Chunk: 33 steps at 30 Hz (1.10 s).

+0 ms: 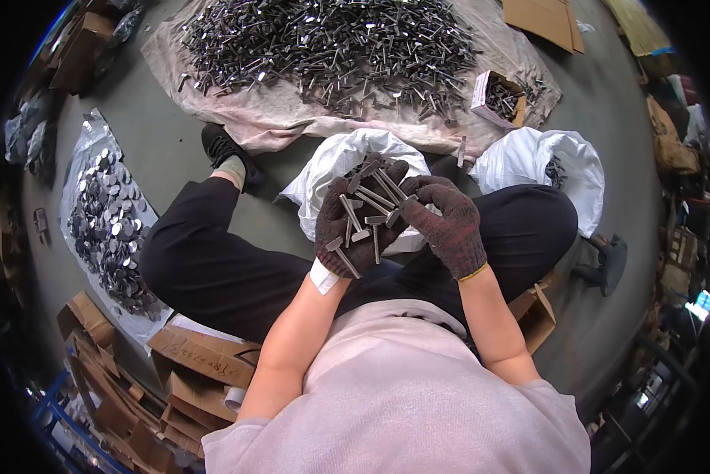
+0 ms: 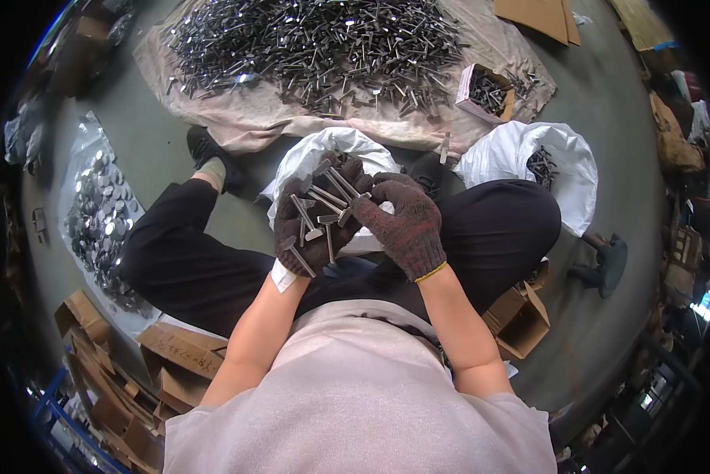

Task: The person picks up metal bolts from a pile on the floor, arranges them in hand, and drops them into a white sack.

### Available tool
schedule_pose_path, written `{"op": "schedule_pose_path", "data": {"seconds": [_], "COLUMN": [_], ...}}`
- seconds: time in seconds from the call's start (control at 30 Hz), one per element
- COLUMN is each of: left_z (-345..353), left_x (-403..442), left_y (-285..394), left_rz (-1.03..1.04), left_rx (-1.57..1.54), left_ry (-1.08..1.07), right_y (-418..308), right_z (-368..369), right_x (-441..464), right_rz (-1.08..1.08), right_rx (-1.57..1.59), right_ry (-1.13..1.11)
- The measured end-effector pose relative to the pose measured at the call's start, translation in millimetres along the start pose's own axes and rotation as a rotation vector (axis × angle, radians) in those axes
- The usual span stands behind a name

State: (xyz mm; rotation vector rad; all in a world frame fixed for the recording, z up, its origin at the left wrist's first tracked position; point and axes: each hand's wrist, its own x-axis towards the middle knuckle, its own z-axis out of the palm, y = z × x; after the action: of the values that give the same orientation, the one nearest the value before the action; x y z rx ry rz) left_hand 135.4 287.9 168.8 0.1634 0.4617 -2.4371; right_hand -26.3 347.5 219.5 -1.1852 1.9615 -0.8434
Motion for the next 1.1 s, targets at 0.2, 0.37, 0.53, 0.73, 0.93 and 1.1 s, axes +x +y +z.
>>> {"op": "schedule_pose_path", "data": {"seconds": [0.2,0.37,0.53,0.73,0.93,1.1], "left_z": [-2,-4,-7,-9,-20,-31], "left_x": [2,3,7,9,13,32], "left_y": [1,2,4,5,10,16], "left_rz": [-0.012,-0.007,0.008,0.016,0.041,0.137], "left_rx": [-0.100,-0.098,-0.116,-0.130,-0.106,0.138], "left_ry": [0.030,0.054,0.077,0.076,0.039,0.022], "right_y": [17,19,20,17,17,-28], "right_z": [-10,-15,-10,-3,10,59], "right_x": [2,5,10,13,19,29], "right_rz": [0.027,0.189,0.221,0.202,0.003,-0.226], "right_rx": [0.185,0.252,0.459,0.492,0.127,-0.407], "right_ry": [-0.027,0.087,0.227,0.267,0.264,0.340]}}
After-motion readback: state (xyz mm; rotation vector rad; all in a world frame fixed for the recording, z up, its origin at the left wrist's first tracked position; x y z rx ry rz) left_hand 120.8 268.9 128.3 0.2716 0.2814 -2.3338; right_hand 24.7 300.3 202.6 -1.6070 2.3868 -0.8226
